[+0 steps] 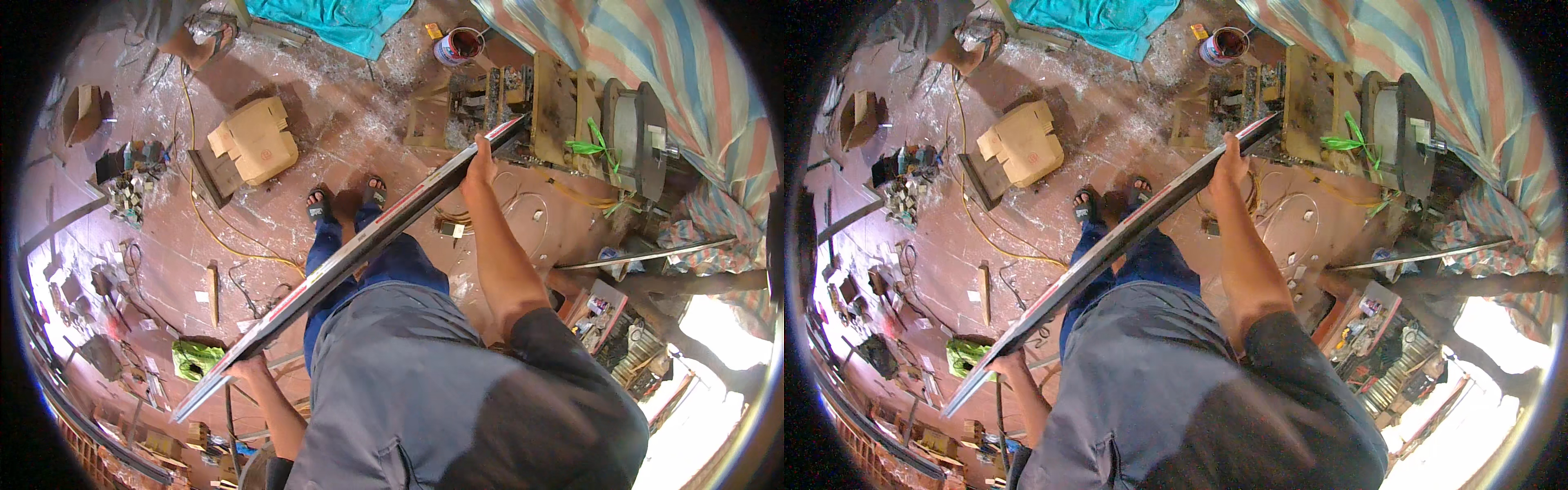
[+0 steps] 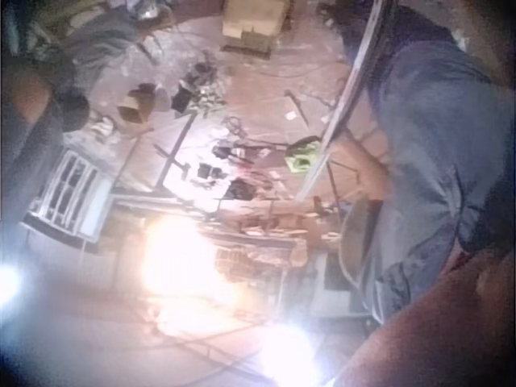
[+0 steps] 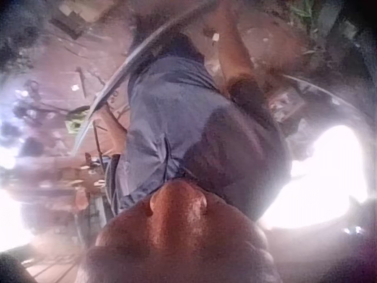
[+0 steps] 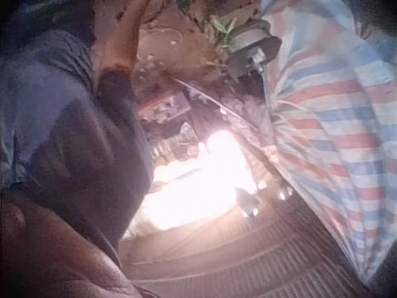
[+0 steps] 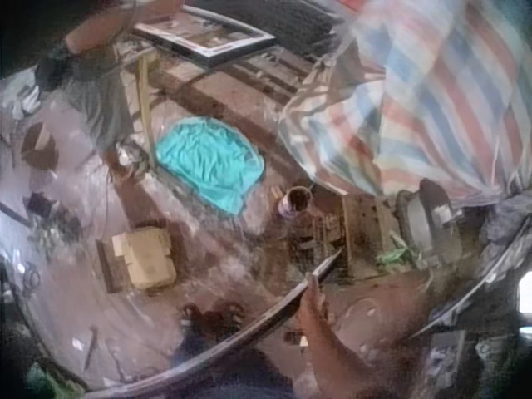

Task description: The person repeatedly picks up long metal profiles from a pile, carries them across the workshop floor, and places them back on the pile. The person also briefly picks up a small bucket and sets it down.

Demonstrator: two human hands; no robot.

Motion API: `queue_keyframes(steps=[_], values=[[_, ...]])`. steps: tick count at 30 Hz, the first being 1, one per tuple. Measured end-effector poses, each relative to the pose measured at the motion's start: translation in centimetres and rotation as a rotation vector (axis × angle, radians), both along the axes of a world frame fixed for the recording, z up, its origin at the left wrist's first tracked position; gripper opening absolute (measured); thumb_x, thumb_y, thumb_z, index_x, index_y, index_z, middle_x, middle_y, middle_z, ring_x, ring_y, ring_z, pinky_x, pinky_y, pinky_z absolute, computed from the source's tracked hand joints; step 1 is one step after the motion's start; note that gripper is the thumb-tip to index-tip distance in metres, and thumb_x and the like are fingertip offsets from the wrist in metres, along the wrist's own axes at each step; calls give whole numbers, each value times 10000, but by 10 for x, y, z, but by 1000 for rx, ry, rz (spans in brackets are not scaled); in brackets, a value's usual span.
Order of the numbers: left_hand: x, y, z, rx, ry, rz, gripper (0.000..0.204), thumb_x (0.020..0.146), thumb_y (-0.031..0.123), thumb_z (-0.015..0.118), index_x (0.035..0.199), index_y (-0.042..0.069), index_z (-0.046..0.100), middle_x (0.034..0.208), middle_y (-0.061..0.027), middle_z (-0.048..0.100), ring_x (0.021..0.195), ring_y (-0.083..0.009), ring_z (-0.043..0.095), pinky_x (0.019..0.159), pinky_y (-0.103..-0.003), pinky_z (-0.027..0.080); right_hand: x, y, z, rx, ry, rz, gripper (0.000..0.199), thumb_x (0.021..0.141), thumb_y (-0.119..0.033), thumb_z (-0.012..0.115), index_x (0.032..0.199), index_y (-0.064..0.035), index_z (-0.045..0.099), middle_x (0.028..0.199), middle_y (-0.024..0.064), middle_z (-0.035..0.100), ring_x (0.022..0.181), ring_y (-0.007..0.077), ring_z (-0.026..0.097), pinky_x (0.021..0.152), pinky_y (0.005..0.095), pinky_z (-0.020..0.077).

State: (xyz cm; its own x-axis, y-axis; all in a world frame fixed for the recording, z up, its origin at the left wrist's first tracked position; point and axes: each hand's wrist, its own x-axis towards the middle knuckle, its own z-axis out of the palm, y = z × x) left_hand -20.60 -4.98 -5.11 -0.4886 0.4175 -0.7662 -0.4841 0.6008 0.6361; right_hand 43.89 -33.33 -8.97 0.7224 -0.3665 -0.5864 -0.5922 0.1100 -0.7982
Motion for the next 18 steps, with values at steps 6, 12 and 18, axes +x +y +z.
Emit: queue_keyframes(steps=[6, 12, 18], values=[[57, 14, 7, -20, -49, -45, 1303, 773, 1014, 64, 1267, -78, 575, 1115, -293, 648, 1024, -467, 626, 1003, -684, 497, 30, -5, 11, -90, 36, -16, 718, 780, -466, 831, 1246, 29, 601, 1076, 119, 655, 863, 296, 652, 770, 478, 549], [73, 16, 7, 10, -79, -33, 1295, 795, 1005, 99, 1171, -126, 607, 1063, -277, 671, 986, -425, 646, 982, -626, 528, 19, 9, 19, -101, 77, -47, 740, 751, -451, 835, 1234, 69, 624, 1140, 141, 658, 954, 305, 642, 861, 468, 530], [77, 19, 2, -29, -19, -29, 1334, 771, 1018, 70, 1156, -129, 631, 1043, -290, 683, 1019, -440, 640, 1019, -630, 507, 3, 12, 3, -132, 10, -57, 766, 758, -437, 812, 1269, 91, 596, 1162, 155, 632, 953, 303, 615, 869, 460, 506]])
